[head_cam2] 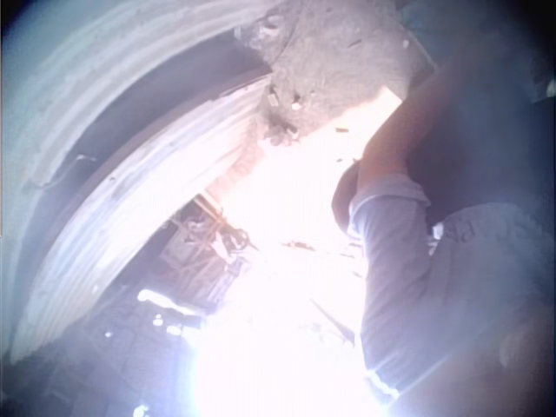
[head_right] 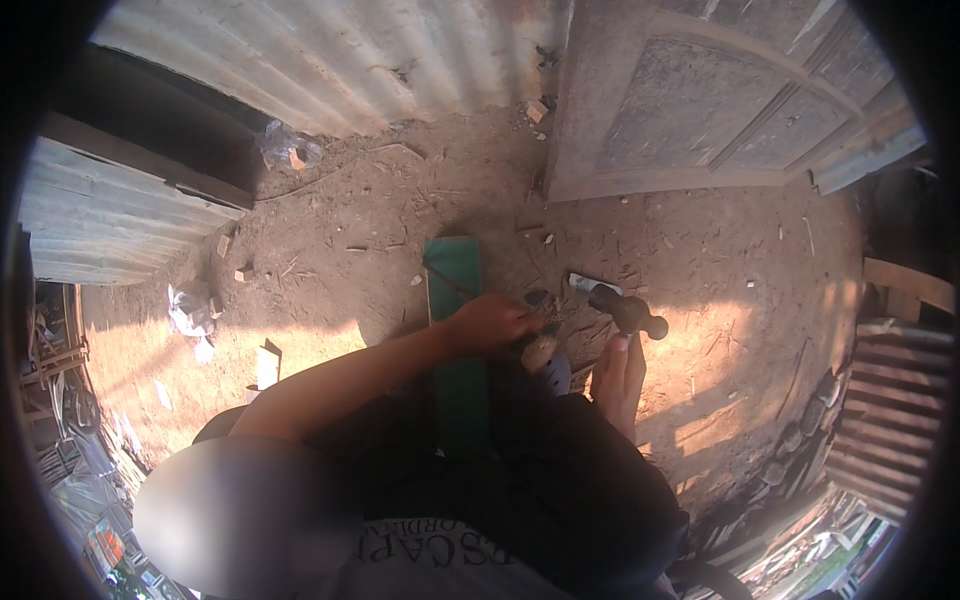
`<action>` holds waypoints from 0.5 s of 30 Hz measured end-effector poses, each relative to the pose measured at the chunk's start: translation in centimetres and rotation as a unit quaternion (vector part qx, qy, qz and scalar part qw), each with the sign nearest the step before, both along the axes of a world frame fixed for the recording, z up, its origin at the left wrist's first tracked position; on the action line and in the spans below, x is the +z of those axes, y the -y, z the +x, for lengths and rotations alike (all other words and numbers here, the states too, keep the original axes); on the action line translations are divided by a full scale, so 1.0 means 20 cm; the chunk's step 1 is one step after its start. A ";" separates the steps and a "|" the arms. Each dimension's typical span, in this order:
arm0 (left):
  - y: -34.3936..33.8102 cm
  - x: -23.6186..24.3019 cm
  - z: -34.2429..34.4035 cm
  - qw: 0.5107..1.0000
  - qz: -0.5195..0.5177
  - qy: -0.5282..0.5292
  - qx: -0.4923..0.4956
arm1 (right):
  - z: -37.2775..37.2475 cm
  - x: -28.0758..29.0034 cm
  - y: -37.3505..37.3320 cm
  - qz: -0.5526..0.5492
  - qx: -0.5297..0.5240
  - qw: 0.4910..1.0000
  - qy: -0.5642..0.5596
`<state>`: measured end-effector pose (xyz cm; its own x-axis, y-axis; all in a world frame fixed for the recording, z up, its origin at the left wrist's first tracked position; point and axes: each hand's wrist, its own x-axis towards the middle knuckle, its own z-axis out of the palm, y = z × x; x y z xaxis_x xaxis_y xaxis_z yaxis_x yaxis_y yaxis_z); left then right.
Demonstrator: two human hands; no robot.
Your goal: The person uses a hammer and chisel to carve a small cylindrical wooden piece placed on a green board. They repeatedly strike the chisel to remove wood shavings and shape the piece.
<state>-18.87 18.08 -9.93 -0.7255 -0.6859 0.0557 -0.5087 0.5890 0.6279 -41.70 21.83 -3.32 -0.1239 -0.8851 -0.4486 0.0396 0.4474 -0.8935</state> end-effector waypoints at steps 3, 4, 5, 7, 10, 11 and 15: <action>0.00 -0.04 0.02 1.000 0.018 0.020 0.001 | 0.02 0.04 0.00 0.014 -0.024 1.000 0.008; 0.02 -0.05 0.05 0.999 0.036 0.031 0.005 | 0.04 0.08 0.01 0.026 -0.039 0.999 0.013; 0.03 -0.06 0.08 0.998 0.053 0.041 0.008 | 0.04 0.10 0.01 0.015 -0.035 0.999 0.011; 0.06 -0.07 0.11 0.999 0.006 0.026 0.023 | 0.03 0.13 0.00 -0.007 -0.030 1.000 0.002; 0.10 0.00 0.25 0.992 -0.066 0.030 0.106 | 0.00 0.12 -0.01 -0.004 -0.020 1.000 0.000; 0.13 0.01 0.30 0.992 -0.053 0.044 0.110 | 0.00 0.12 -0.01 -0.006 -0.016 1.000 0.003; 0.19 0.03 0.30 0.995 -0.049 0.032 0.084 | -0.01 0.09 -0.02 -0.002 -0.026 1.000 0.007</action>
<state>-12.92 14.33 -9.39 -0.6051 -0.7914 0.0862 -0.6419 0.5491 0.5353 -41.86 22.27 -1.55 -0.1638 -0.8793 -0.4472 0.0746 0.4410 -0.8944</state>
